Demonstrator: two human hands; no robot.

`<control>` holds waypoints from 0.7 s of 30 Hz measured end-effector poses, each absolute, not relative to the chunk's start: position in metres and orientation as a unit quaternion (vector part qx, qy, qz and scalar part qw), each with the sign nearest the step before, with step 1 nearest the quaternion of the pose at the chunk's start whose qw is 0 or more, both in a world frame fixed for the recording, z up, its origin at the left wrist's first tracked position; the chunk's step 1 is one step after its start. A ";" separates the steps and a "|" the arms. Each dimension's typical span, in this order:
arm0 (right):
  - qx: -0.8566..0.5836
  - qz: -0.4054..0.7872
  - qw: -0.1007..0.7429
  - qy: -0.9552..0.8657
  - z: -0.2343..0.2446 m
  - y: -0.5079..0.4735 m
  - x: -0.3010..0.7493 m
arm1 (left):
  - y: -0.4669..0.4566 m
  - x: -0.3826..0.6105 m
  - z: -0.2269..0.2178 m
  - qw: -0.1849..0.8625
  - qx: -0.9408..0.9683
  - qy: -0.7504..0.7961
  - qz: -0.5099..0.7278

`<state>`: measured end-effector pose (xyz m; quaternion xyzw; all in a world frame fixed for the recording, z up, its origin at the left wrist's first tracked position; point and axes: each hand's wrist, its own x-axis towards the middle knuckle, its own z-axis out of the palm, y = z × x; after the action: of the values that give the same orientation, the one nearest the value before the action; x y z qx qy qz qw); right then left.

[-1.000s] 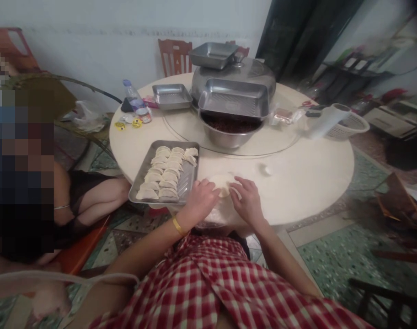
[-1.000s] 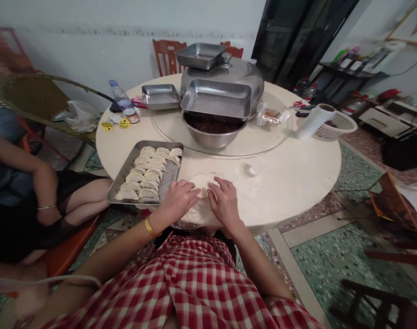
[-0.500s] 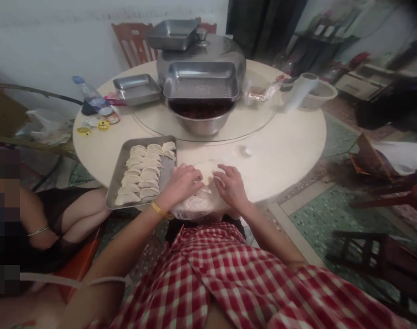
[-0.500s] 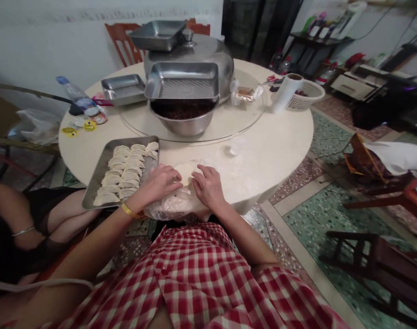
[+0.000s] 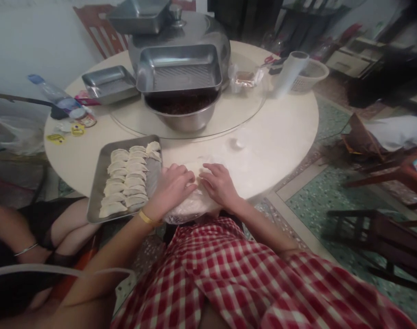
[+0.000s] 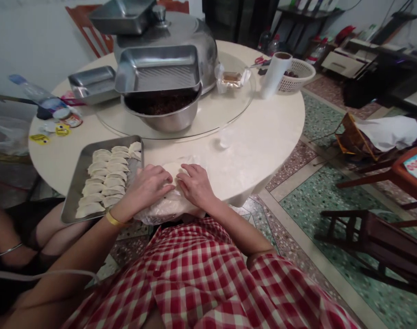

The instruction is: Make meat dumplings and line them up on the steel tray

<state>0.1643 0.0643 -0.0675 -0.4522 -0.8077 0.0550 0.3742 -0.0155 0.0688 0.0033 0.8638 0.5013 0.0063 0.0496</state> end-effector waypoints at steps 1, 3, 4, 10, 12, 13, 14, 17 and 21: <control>-0.451 0.055 0.376 -0.808 -0.068 0.064 0.164 | 0.068 -0.014 0.003 0.046 0.867 0.497 0.004; -0.452 0.054 0.380 -0.805 -0.069 0.064 0.164 | 0.067 -0.012 0.001 0.050 0.871 0.490 0.001; -0.452 0.054 0.383 -0.803 -0.070 0.063 0.165 | 0.068 -0.012 -0.001 0.056 0.871 0.489 0.003; -0.462 0.076 0.377 -0.799 -0.069 0.062 0.167 | 0.076 -0.018 -0.005 0.102 0.861 0.497 0.018; -0.464 0.087 0.375 -0.798 -0.069 0.062 0.168 | 0.077 -0.018 -0.004 0.110 0.859 0.500 0.017; -0.464 0.093 0.375 -0.797 -0.068 0.061 0.168 | 0.076 -0.017 -0.003 0.110 0.858 0.502 0.015; -0.465 0.098 0.374 -0.796 -0.069 0.061 0.168 | 0.075 -0.016 -0.002 0.108 0.857 0.503 0.011; -0.468 0.111 0.371 -0.795 -0.069 0.061 0.167 | 0.071 -0.012 0.001 0.085 0.861 0.502 0.000; -0.442 0.117 0.353 -0.816 -0.068 0.070 0.162 | 0.074 -0.013 0.002 0.063 0.859 0.507 0.024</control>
<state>0.1624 0.0705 -0.0676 -0.4420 -0.8164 0.1173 0.3526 -0.0129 0.0736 0.0018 0.8590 0.5074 0.0244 0.0633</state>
